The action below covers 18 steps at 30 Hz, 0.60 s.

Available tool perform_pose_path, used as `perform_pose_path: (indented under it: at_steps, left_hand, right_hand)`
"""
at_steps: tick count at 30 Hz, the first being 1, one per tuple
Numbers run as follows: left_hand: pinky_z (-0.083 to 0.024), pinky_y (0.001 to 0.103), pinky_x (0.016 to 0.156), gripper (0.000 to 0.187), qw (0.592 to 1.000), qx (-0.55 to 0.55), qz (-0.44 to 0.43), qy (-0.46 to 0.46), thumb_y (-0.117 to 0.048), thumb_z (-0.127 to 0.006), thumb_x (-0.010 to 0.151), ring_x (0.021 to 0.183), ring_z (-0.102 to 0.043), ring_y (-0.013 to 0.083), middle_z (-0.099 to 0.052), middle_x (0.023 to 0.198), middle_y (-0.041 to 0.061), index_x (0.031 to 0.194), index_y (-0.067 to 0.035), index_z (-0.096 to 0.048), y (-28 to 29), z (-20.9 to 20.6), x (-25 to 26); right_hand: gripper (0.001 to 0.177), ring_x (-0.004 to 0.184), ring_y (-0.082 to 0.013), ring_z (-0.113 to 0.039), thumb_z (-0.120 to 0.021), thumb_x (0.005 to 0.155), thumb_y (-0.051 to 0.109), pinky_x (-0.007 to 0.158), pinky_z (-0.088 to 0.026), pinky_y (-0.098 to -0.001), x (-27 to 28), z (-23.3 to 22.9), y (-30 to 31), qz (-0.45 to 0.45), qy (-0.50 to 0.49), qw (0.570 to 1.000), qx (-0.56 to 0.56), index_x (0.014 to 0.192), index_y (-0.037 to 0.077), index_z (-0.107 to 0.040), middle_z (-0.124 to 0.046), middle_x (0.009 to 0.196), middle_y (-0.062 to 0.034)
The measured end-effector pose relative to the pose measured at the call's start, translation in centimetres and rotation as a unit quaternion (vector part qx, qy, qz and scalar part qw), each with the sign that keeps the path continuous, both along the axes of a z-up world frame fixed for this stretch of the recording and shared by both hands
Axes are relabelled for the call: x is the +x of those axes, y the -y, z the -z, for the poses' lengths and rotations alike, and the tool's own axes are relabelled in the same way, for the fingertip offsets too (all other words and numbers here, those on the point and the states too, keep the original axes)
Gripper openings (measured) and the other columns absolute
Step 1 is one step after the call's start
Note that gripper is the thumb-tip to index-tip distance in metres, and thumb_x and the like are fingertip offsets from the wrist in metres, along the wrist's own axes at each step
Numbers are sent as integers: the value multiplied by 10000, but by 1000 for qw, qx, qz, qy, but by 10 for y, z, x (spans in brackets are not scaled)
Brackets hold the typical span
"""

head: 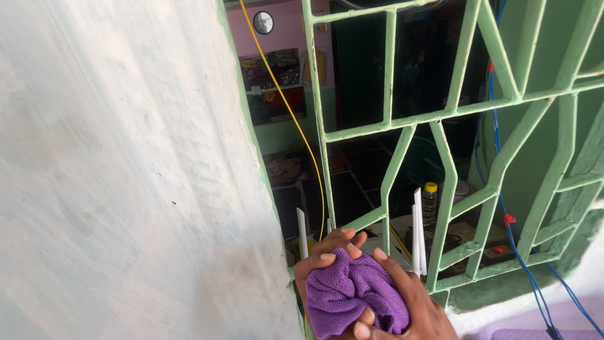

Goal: The person wipes the green metal window grille with a purple cloth. They systematically clean the vertical and horizontal bars of the grille, moving the cloth along the metal surfaces to remove dust or dirt.

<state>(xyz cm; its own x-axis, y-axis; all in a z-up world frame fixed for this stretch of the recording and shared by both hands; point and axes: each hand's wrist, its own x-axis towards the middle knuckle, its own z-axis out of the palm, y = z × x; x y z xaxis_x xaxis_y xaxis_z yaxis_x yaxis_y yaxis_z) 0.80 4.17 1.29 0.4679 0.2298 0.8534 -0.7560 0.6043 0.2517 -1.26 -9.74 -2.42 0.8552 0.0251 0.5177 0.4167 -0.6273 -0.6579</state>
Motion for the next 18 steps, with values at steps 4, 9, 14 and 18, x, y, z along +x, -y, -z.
perform_pose_path:
  at_steps: [4,9,14,18]
  left_hand:
    - [-324,568,1279,684,1000,6,-7,13,-497,-762,898,1505,-371,370,-469,1470,162,1427,-151,-502,-5,-19,-11]
    - [-214,582,1348,583,957,183,-222,24,-401,-538,1049,1671,-149,422,-306,1700,180,1564,-136,-474,-33,-21,-36]
    - [-256,590,1280,539,823,322,-468,2,-201,-547,1025,1609,-226,418,-385,1662,137,1543,-59,-501,-33,-32,-6]
    - [-262,611,1227,575,769,354,-532,-10,-209,-568,986,1561,-260,425,-387,1640,163,1490,57,-488,-27,-33,6]
  right_hand:
    - [1012,1163,-370,-698,-891,655,409,1047,-571,-467,-10,-11,-4,55,126,990,11,1568,254,-484,-618,1336,-213]
    - [826,1374,-475,-560,-851,666,118,1101,-529,-499,-9,-91,10,189,484,853,-44,1423,170,-526,-489,1484,-265]
    - [789,1339,-517,-541,-893,630,79,1017,-550,-569,-10,-132,-12,348,409,822,-189,1373,137,-636,-436,1516,-279]
    - [773,1104,-428,-603,-860,642,133,848,-580,-472,-19,-123,-28,433,320,771,-341,1387,294,-729,-463,1593,-232]
